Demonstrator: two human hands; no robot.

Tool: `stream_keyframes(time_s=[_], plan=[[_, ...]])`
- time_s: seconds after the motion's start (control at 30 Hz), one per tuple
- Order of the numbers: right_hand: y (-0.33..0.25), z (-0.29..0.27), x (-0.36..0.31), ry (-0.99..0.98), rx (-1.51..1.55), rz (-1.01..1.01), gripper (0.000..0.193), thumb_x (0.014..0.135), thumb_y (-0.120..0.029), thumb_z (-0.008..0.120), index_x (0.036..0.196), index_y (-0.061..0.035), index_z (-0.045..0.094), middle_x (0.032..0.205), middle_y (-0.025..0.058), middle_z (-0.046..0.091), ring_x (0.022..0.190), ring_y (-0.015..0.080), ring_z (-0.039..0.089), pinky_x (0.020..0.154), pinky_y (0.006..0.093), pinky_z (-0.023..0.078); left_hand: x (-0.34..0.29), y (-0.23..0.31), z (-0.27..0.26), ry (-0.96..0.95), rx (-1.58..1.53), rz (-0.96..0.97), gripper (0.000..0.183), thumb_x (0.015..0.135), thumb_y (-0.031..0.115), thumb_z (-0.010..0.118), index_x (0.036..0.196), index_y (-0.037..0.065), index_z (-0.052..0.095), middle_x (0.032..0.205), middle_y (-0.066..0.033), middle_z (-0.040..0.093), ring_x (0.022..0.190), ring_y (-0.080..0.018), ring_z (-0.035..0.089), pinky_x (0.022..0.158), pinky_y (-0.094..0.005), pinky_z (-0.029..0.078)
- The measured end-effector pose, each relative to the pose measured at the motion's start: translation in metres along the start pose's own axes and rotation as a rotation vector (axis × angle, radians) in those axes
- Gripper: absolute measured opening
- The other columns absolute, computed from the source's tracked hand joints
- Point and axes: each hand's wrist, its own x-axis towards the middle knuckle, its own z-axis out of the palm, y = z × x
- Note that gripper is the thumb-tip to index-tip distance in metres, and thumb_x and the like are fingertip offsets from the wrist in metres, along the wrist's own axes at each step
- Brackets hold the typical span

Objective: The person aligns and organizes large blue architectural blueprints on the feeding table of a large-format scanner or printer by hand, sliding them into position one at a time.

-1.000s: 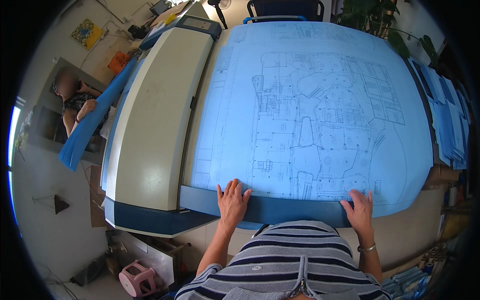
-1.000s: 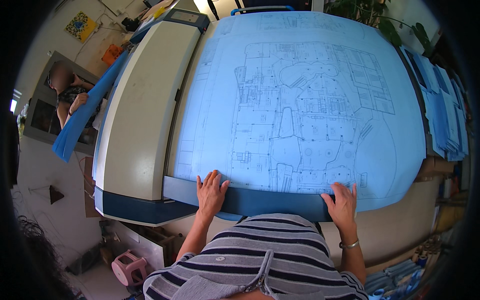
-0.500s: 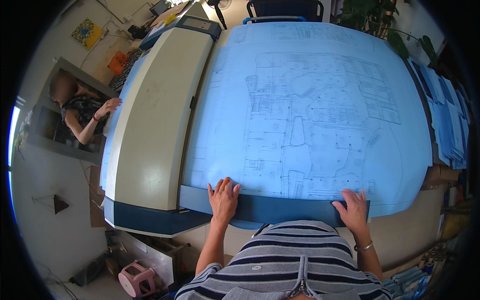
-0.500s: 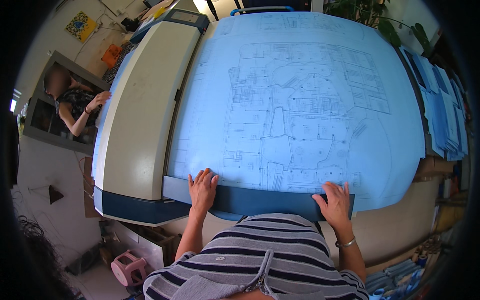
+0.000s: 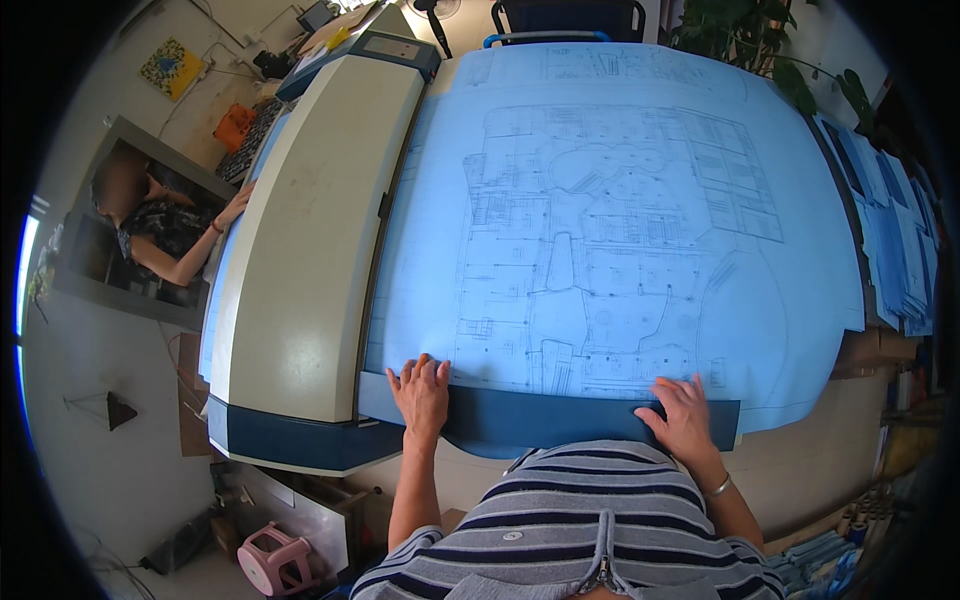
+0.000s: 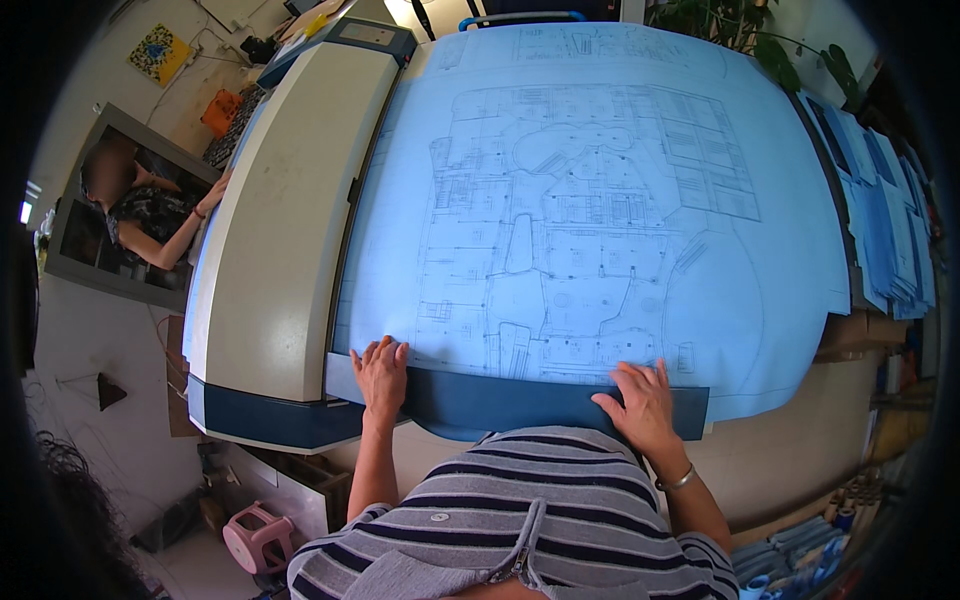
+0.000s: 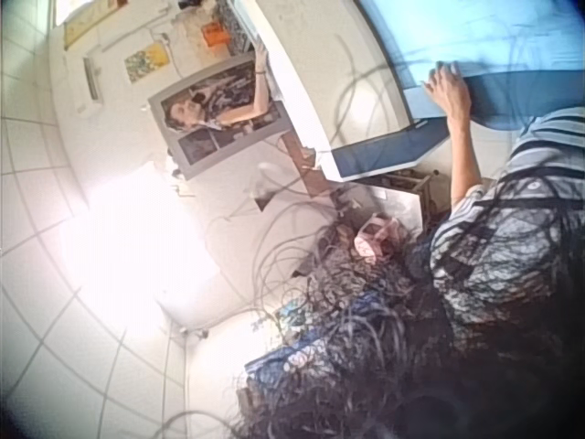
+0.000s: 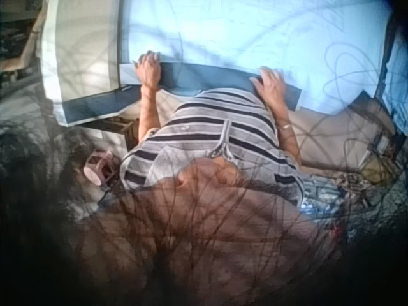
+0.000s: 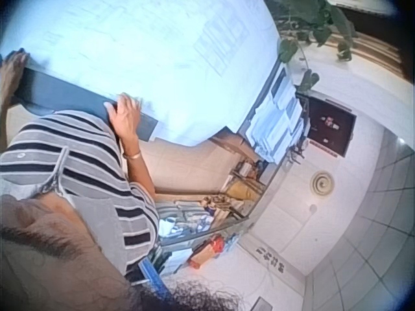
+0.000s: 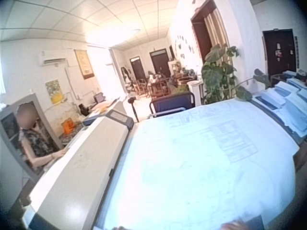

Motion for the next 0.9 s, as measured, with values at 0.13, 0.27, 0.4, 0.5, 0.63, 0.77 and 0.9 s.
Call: stream_keyframes(time_s=[0.13, 0.27, 0.4, 0.5, 0.63, 0.77, 0.9], plan=[[0.018, 0.001, -0.003, -0.033, 0.029, -0.051, 0.052, 0.091, -0.049, 0.075, 0.118, -0.0047, 0.072, 0.129, 0.0141, 0.071, 0.126, 0.0316, 0.061, 0.121, 0.0646, 0.028, -0.001, 0.01, 0.005, 0.041, 0.08, -0.015, 0.045, 0.106, 0.043, 0.056, 0.111, 0.002, 0.073, 0.128, -0.0106, 0.07, 0.129, -0.0408, 0.058, 0.121, -0.0652, 0.025], [0.039, -0.011, -0.011, -0.078, 0.066, -0.165, 0.049, 0.092, -0.047, 0.076, 0.12, -0.0063, 0.072, 0.13, 0.0098, 0.072, 0.13, 0.0292, 0.059, 0.122, 0.0669, 0.026, -0.007, 0.036, 0.0, -0.055, 0.11, -0.121, 0.051, 0.108, 0.046, 0.053, 0.121, 0.0, 0.07, 0.135, -0.0141, 0.067, 0.137, -0.0402, 0.053, 0.125, -0.0616, 0.02], [0.071, -0.037, -0.019, -0.108, 0.179, -0.13, 0.045, 0.09, -0.04, 0.079, 0.121, -0.0081, 0.072, 0.127, 0.0077, 0.073, 0.128, 0.0303, 0.061, 0.122, 0.0658, 0.025, -0.026, 0.062, 0.008, -0.024, 0.091, -0.123, 0.052, 0.107, 0.046, 0.054, 0.127, 0.001, 0.069, 0.14, -0.0164, 0.065, 0.143, -0.0401, 0.048, 0.126, -0.0608, 0.017], [0.101, -0.059, -0.029, -0.06, 0.176, -0.09, 0.043, 0.089, -0.037, 0.081, 0.121, -0.0087, 0.072, 0.125, 0.0068, 0.074, 0.125, 0.0314, 0.063, 0.123, 0.0643, 0.025, -0.041, 0.11, 0.013, 0.028, 0.009, 0.0, 0.05, 0.104, 0.043, 0.061, 0.131, 0.001, 0.067, 0.143, -0.0171, 0.063, 0.144, -0.0405, 0.048, 0.126, -0.0622, 0.018], [0.142, -0.087, -0.043, -0.018, 0.138, -0.067, 0.042, 0.089, -0.037, 0.081, 0.119, -0.0088, 0.072, 0.122, 0.007, 0.075, 0.122, 0.0322, 0.065, 0.123, 0.0622, 0.026, -0.065, 0.21, 0.007, 0.016, -0.159, 0.223, 0.047, 0.1, 0.037, 0.068, 0.132, 0.003, 0.064, 0.14, -0.0163, 0.065, 0.142, -0.0391, 0.049, 0.125, -0.0631, 0.021], [0.176, -0.114, -0.057, -0.024, 0.121, -0.048, 0.042, 0.09, -0.038, 0.08, 0.119, -0.0089, 0.072, 0.121, 0.007, 0.075, 0.122, 0.0318, 0.065, 0.123, 0.0622, 0.026, -0.087, 0.283, 0.008, -0.007, -0.3, 0.359, 0.044, 0.1, 0.033, 0.07, 0.132, 0.003, 0.063, 0.132, -0.0144, 0.068, 0.139, -0.0366, 0.052, 0.126, -0.0612, 0.021], [0.207, -0.131, -0.07, -0.039, 0.104, -0.049, 0.043, 0.09, -0.04, 0.08, 0.119, -0.0092, 0.072, 0.12, 0.007, 0.075, 0.122, 0.0313, 0.065, 0.123, 0.0622, 0.026, -0.095, 0.311, 0.013, 0.008, -0.229, 0.288, 0.043, 0.099, 0.033, 0.07, 0.129, 0.003, 0.065, 0.118, -0.0137, 0.074, 0.132, -0.0362, 0.057, 0.124, -0.0625, 0.023]])
